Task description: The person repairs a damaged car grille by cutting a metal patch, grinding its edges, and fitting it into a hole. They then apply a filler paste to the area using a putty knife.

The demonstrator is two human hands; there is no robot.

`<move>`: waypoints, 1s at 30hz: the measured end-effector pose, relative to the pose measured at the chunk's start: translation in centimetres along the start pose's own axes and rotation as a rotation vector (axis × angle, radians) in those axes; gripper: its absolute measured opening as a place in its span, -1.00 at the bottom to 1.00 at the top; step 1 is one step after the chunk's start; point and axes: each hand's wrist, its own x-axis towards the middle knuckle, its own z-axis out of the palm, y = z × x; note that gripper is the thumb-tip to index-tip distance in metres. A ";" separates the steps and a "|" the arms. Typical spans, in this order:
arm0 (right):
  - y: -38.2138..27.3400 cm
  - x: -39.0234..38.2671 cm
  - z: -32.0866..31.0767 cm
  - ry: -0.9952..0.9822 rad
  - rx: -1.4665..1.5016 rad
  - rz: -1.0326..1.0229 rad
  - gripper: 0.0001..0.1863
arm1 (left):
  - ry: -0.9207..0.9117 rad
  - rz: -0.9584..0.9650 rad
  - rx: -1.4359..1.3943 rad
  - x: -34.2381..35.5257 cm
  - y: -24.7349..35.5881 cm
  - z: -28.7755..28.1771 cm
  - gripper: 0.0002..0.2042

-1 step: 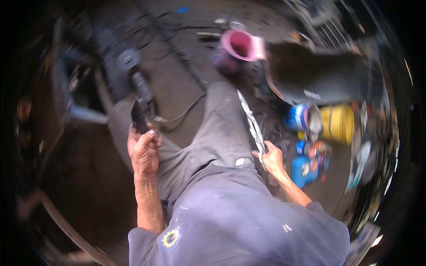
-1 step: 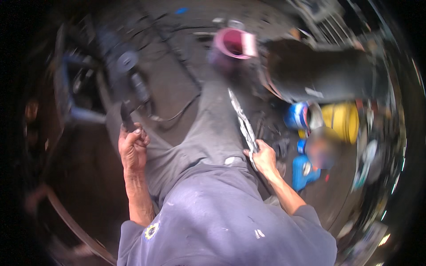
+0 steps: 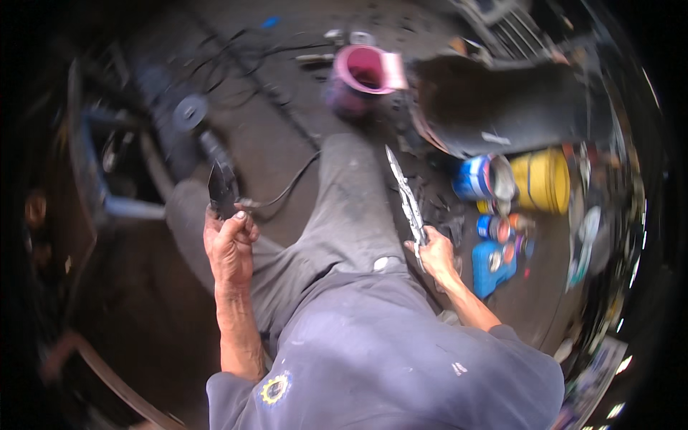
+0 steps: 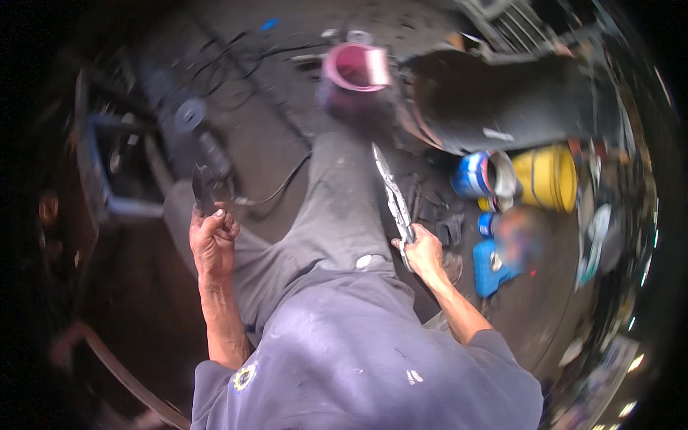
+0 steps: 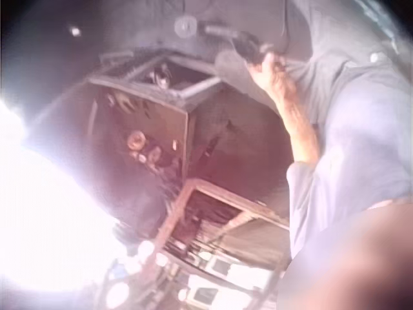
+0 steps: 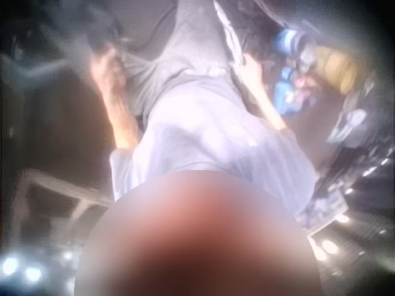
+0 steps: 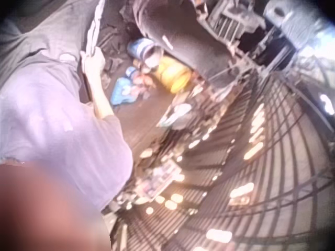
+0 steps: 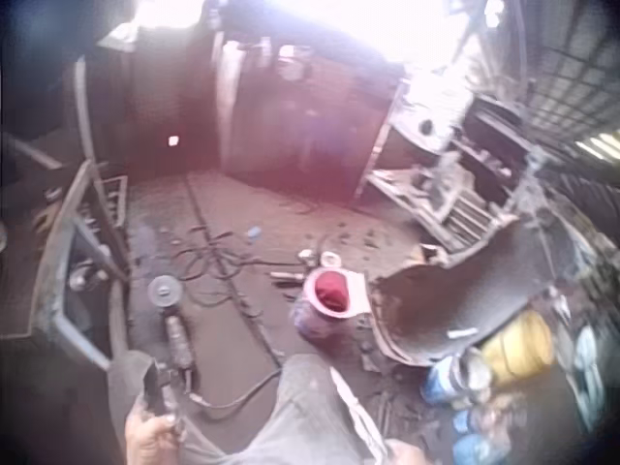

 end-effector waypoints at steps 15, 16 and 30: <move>16.2 1.4 12.9 0.083 0.070 0.172 -0.50 | -0.744 -0.188 1.245 4.1 1.0 26.6 -0.50; 15.8 1.9 11.5 0.122 0.160 0.109 -0.53 | -0.828 -0.185 1.338 3.8 0.4 28.7 -0.51; 4.7 3.7 -7.0 0.038 1.617 -0.269 -0.56 | -1.421 -0.018 1.955 0.1 -8.1 41.5 -0.74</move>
